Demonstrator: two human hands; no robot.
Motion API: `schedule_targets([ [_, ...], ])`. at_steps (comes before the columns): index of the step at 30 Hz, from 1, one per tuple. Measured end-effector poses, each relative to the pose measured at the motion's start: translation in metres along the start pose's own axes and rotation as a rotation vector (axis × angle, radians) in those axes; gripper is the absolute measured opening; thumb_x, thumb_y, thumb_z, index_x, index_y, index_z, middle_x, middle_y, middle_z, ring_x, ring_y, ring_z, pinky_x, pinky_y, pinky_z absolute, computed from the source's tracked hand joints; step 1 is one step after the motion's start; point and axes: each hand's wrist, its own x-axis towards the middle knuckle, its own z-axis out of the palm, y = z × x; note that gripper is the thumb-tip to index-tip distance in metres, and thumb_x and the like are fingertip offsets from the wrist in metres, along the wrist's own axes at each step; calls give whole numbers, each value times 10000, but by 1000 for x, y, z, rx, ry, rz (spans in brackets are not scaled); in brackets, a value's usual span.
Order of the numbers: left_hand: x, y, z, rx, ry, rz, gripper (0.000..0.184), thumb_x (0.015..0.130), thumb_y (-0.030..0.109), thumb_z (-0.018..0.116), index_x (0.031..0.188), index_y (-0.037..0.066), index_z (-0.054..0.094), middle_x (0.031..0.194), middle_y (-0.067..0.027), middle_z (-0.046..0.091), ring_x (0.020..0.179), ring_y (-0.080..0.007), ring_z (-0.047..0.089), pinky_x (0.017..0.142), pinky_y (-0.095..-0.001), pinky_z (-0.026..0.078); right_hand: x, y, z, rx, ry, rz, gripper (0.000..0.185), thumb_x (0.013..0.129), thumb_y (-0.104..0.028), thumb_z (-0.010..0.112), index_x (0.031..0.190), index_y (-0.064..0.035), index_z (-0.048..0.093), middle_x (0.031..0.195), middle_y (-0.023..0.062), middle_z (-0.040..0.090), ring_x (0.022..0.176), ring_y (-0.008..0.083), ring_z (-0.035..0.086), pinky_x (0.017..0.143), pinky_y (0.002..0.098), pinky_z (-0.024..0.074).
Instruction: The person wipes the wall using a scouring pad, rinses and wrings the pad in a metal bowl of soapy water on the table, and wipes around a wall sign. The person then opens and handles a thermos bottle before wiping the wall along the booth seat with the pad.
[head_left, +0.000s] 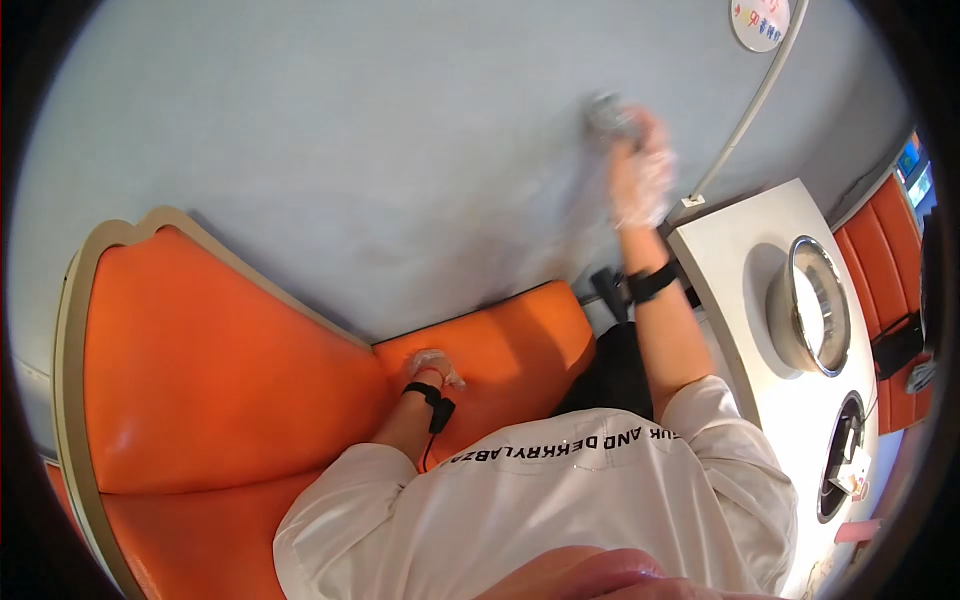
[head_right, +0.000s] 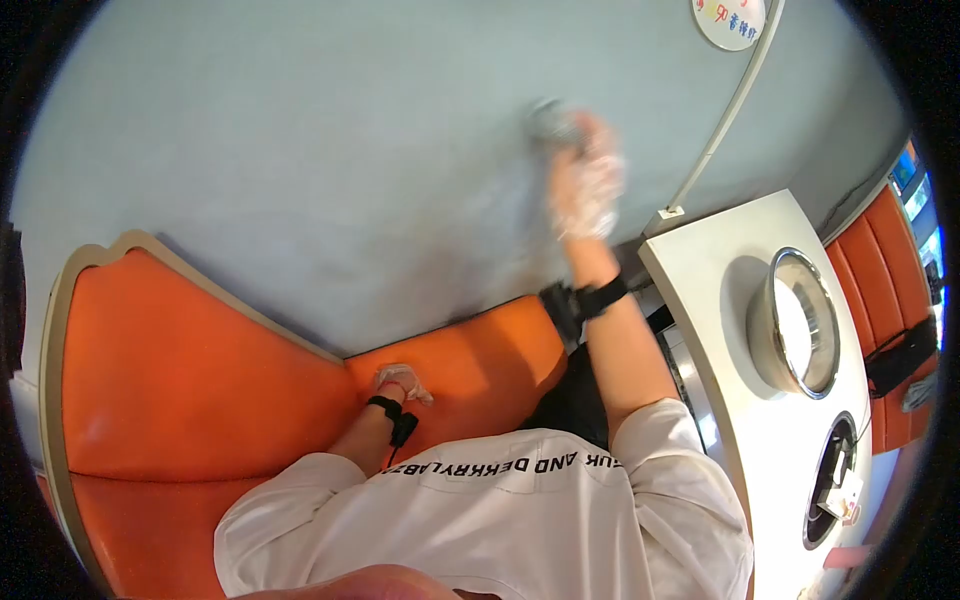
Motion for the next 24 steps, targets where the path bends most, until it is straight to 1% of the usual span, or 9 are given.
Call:
schedule_targets([
  [2,-1,-1,-3,-35,-27,3,517,608,611,796,832,148,739,1005,-58,715,957,-252,693,796,-463,555,62,6,-19,25,215,70,438,786,-26,588,1216,-92,632,1198,152,635,1119,317,604,992,408,473],
  [5,-10,4,-18,6,-113,-10,530,587,616,807,831,149,743,1020,-57,716,972,-261,690,812,-464,554,86,-1,-11,-115,223,-38,439,776,-36,591,1209,-90,637,1183,146,629,1113,316,605,981,393,482],
  [8,-1,8,-8,29,-79,-34,527,582,616,804,818,150,735,1024,-76,711,974,-275,688,817,-465,552,26,-28,18,-80,181,-256,380,773,-17,562,1128,-113,657,1081,117,643,1059,305,615,919,388,506],
  [10,14,-1,6,-58,-69,-13,529,577,621,799,801,147,725,1023,-100,704,969,-284,685,805,-471,550,-23,-27,32,25,39,-514,356,755,35,520,1042,-122,660,1021,108,647,972,327,628,847,406,533],
  [12,-12,0,-18,-57,-196,-45,615,594,615,817,1008,168,731,1138,-83,695,1023,-243,685,853,-435,559,-83,-13,50,361,-247,-516,343,762,22,539,1049,-113,667,1011,111,649,926,344,626,820,409,538],
  [14,-25,7,-26,-24,-215,-74,676,603,614,825,1113,180,735,1189,-71,692,1041,-224,687,872,-415,564,-122,-4,47,17,-736,-612,350,784,14,561,1098,-98,670,1028,115,663,912,351,626,820,404,542],
  [16,-26,11,-26,49,-127,-103,676,604,618,823,1113,183,736,1175,-64,695,1023,-227,693,862,-411,565,-139,-2,27,25,-814,-370,329,830,-31,613,1154,-76,651,1032,106,668,922,293,634,831,368,526],
  [20,10,2,7,89,-2,-8,622,597,688,773,768,95,694,871,-116,679,879,-248,681,716,-408,539,-112,-6,-44,448,-711,398,358,845,-15,593,1195,-75,636,1075,131,688,955,257,657,852,345,530],
  [24,50,-12,36,153,72,212,562,714,619,748,748,64,664,811,-92,667,796,-211,665,651,-380,526,-61,34,-174,178,-388,249,432,867,-228,661,1250,-39,595,1067,91,685,905,192,648,779,330,541],
])
